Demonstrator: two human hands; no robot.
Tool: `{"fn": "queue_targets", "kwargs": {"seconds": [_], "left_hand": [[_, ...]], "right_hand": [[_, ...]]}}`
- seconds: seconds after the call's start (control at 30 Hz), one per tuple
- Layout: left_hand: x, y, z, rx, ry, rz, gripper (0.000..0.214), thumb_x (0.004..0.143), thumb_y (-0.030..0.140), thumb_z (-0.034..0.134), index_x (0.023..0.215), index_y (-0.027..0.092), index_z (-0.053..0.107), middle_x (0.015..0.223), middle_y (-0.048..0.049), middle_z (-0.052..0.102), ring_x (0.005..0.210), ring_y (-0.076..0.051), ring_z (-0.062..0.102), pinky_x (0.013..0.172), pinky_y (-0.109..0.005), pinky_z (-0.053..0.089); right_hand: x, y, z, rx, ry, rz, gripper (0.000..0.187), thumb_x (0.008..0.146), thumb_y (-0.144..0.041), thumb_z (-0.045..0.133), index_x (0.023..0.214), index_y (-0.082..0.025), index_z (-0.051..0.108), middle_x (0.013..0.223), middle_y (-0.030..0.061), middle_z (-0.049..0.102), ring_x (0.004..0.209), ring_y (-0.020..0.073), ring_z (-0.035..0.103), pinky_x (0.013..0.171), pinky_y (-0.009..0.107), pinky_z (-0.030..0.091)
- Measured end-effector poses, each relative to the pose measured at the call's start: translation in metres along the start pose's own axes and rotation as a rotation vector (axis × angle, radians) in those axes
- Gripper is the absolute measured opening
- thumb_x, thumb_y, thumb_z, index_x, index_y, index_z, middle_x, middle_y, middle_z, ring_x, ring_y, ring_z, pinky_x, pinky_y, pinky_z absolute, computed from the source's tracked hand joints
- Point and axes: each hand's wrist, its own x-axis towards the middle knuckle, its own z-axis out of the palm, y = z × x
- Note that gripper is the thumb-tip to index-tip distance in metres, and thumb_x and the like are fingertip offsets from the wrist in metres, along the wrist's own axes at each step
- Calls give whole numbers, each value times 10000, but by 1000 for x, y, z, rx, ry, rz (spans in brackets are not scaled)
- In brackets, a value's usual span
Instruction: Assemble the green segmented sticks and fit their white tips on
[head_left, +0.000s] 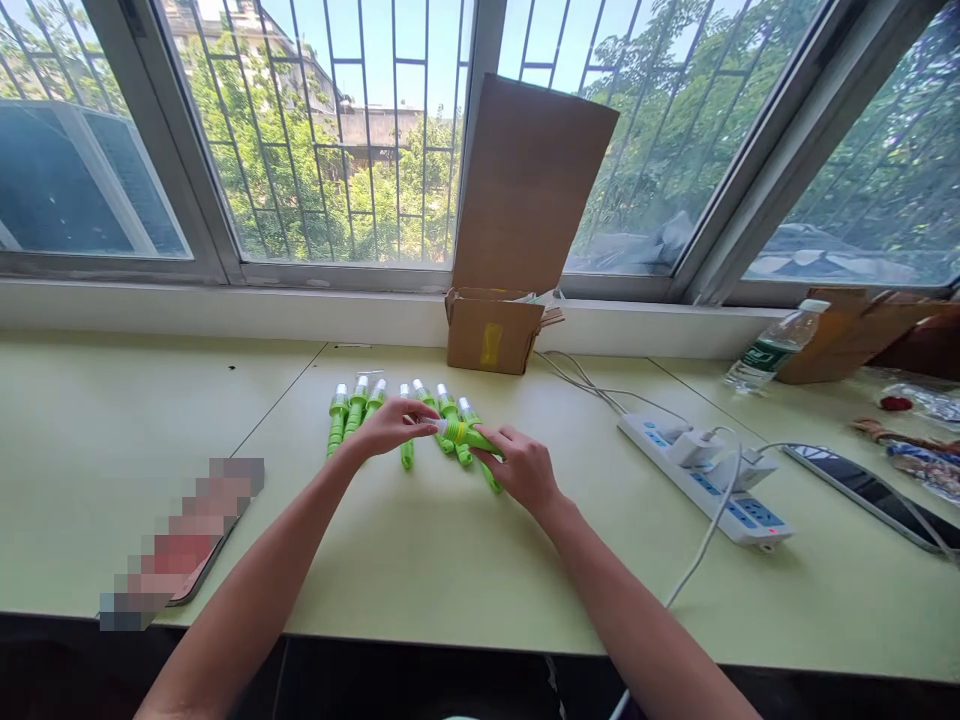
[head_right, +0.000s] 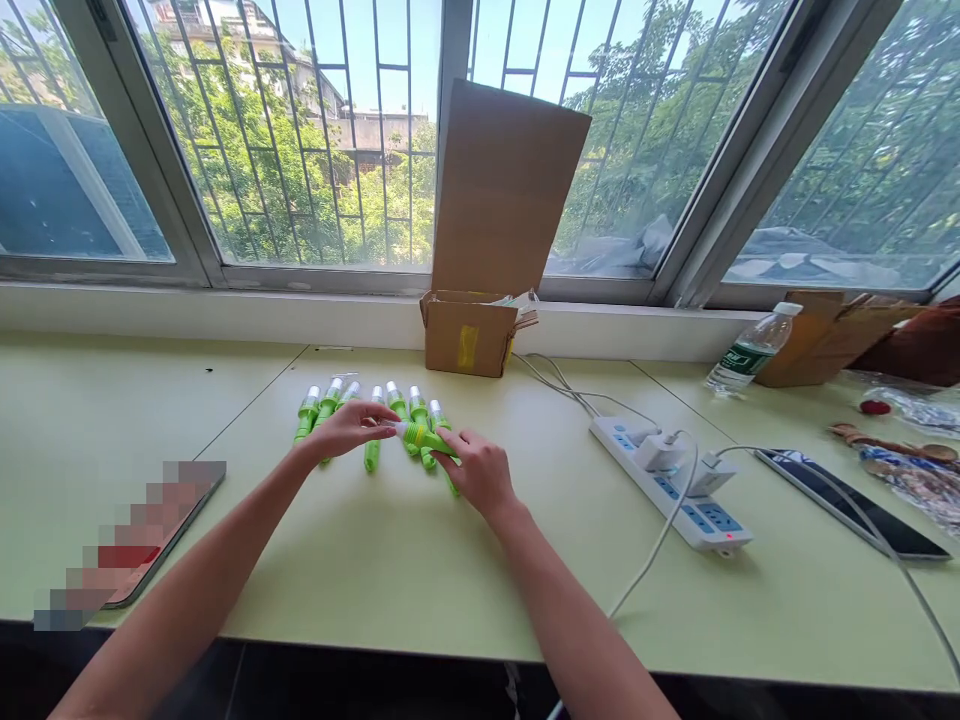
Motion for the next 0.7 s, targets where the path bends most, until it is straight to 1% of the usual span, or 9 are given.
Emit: {"fn": "queue_targets", "kwargs": {"seconds": [0.1,0.13,0.2,0.27,0.33,0.37,0.43,0.57,0.7], "left_hand": [[0,-2,6,-76,-25,-8,429,756,523,668,985,161,695,834,-65,693,774,-162,642,706,-278,525],[1,-3,9,-107,-39,-14,436,776,541,637,975,156,683,809,-58,681,749,-155,642,682,-268,525],[3,-5,18,-129,-37,-33,449,830,570,547,933,149,661,710,-30,637,633,-125,614,579,-233,498],[4,-7,26,-92,35,-50,459,874,572,458,896,152,641,579,12,552,486,-93,528,453,-202,414],[6,-10,32,-62,121,-67,443,898,550,412,890,160,620,491,44,470,399,-84,445,387,-196,337],[6,-11,34,-58,148,-75,425,903,537,406,893,164,610,469,53,446,378,-85,425,374,-197,317],[6,-12,34,-63,172,-85,383,899,517,421,893,172,588,456,60,431,365,-89,418,364,-201,300],[4,-11,32,-79,176,-56,321,872,492,488,903,180,558,484,60,472,389,-88,449,394,-202,317],[3,-8,33,-93,205,-19,296,859,469,517,924,181,545,505,66,492,406,-80,452,431,-204,345]], "right_hand": [[-1,-4,0,-4,26,-9,332,905,-414,546,1163,-252,679,853,67,700,721,181,612,571,261,323],[-1,-6,0,-3,32,-19,324,904,-406,548,1153,-246,681,854,69,700,725,183,612,573,262,325],[-1,-10,-1,2,37,-45,310,900,-389,554,1136,-233,680,848,70,696,733,188,611,580,263,333],[-2,-13,-2,21,34,-75,312,893,-358,559,1153,-219,661,863,71,691,745,192,612,596,262,353],[-3,-15,-3,53,35,-94,331,886,-317,558,1189,-202,625,933,79,684,754,191,613,614,260,379],[-3,-15,-3,74,37,-99,333,883,-300,556,1194,-193,611,980,86,677,758,189,613,621,260,391],[-4,-16,-3,117,44,-102,290,874,-277,557,1143,-180,610,1038,96,658,760,186,612,629,261,407],[-4,-17,-4,181,44,-90,165,864,-283,573,987,-191,631,977,79,660,740,178,609,631,258,410],[-5,-18,-6,176,21,-83,188,876,-312,566,1006,-202,646,970,69,681,724,173,611,616,256,392]]}}
